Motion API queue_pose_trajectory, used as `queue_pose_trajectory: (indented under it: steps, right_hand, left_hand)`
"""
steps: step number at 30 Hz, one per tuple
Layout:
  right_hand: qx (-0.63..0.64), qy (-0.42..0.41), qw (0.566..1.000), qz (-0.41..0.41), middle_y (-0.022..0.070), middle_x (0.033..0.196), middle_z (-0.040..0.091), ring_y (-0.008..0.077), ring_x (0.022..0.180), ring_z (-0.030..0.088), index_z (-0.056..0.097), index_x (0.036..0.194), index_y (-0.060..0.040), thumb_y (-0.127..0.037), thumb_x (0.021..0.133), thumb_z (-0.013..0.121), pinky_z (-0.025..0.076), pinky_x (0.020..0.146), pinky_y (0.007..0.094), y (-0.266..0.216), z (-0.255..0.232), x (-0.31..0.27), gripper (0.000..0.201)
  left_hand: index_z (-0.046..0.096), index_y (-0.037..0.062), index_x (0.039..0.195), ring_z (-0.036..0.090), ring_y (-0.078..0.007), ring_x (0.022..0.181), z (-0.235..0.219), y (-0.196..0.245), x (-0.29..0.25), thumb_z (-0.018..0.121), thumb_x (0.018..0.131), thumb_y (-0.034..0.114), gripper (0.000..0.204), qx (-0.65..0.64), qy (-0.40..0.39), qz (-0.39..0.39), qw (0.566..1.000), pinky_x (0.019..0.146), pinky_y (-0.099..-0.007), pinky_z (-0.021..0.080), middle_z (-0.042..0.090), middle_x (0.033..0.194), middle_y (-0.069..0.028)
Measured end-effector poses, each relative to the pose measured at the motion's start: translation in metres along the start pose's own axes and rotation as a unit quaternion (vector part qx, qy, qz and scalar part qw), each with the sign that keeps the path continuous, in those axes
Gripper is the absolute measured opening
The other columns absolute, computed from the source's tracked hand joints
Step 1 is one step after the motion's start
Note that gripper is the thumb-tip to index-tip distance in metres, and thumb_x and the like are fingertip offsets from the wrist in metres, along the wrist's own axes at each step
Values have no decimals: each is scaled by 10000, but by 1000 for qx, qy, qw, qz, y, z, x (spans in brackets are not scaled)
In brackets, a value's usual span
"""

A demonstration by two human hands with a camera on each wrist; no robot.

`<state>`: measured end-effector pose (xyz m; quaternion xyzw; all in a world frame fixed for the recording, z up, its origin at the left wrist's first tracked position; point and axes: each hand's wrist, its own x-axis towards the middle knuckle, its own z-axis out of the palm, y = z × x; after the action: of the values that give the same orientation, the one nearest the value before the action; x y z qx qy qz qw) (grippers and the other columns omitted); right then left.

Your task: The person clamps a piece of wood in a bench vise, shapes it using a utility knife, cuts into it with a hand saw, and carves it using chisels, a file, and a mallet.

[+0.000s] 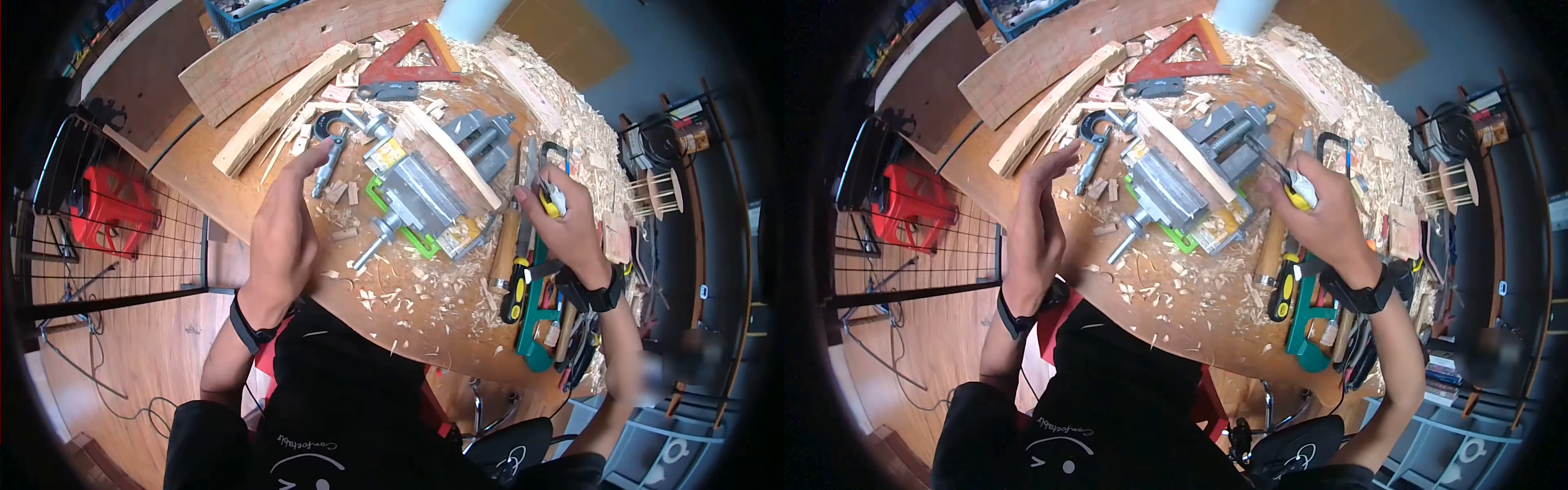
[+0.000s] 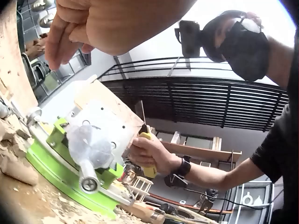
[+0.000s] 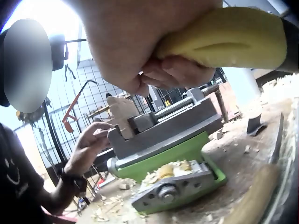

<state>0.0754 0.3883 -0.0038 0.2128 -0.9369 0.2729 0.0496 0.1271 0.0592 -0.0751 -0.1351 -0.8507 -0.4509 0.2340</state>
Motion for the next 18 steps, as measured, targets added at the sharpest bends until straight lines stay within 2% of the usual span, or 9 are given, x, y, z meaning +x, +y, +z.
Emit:
queue_pose_trajectory:
  steps: [2,3,5,7,10,11,12,14,18]
  right_hand:
    - [86,11,995,46,55,691,540,95,636,467,552,843,-28,-161,889,763,410,592,272,-6,7,-3,254]
    - [88,14,995,48,55,691,540,95,636,467,552,843,-28,-161,889,763,410,592,272,-10,11,-4,254]
    - [239,32,967,78,34,755,590,69,709,508,601,899,-9,-175,868,791,444,651,258,-23,16,-5,255]
    - [233,36,969,73,39,784,613,77,723,538,629,931,0,-178,858,802,460,677,256,-35,19,-6,259]
    - [199,50,978,25,53,832,653,96,753,592,675,972,14,-181,837,820,487,719,258,-41,25,-4,278]
    - [168,59,984,-16,62,851,670,106,770,617,692,980,19,-180,827,827,498,734,262,-42,28,-3,285]
    - [169,60,984,-16,62,851,670,106,770,617,692,980,19,-180,827,827,498,734,262,-43,30,-2,285]
    - [164,91,982,-1,85,866,678,138,758,632,698,948,30,-172,820,826,499,714,281,-46,35,-2,270]
    - [130,102,986,-2,111,840,655,201,720,641,688,933,41,-157,824,815,490,673,309,-48,40,-5,259]
  left_hand:
    - [532,-38,1313,599,-362,1226,-6,-5,8,402,765,-236,597,-24,-24,22,999,1020,-391,464,625,1246,-231]
    - [540,-26,1304,608,-313,1219,-5,-2,12,461,868,-171,466,-79,-35,-4,996,1011,-371,465,627,1237,-218]
    - [539,-23,1304,612,-291,1200,-1,2,28,509,906,-107,408,-113,-42,-4,993,1007,-367,466,630,1227,-205]
    - [549,-12,1289,614,-240,1142,8,0,46,650,963,105,361,-165,-46,-4,985,986,-349,473,636,1200,-160]
    - [537,-10,1316,575,-185,1209,22,1,74,629,985,119,367,-281,-130,-23,951,1051,-334,441,617,1256,-115]
    - [568,4,1278,599,-151,1146,27,-5,84,665,977,173,359,-351,-185,-35,917,981,-292,469,639,1196,-78]
    - [568,4,1278,599,-151,1146,29,-9,91,665,977,173,359,-351,-185,-35,917,981,-292,469,639,1196,-78]
    - [618,20,1190,617,-97,1018,29,-7,101,685,971,205,294,-298,-284,-68,909,897,-250,483,665,1087,-30]
    - [654,40,1106,600,-56,908,35,-7,107,694,970,248,252,-345,-320,-90,878,833,-228,473,663,978,9]
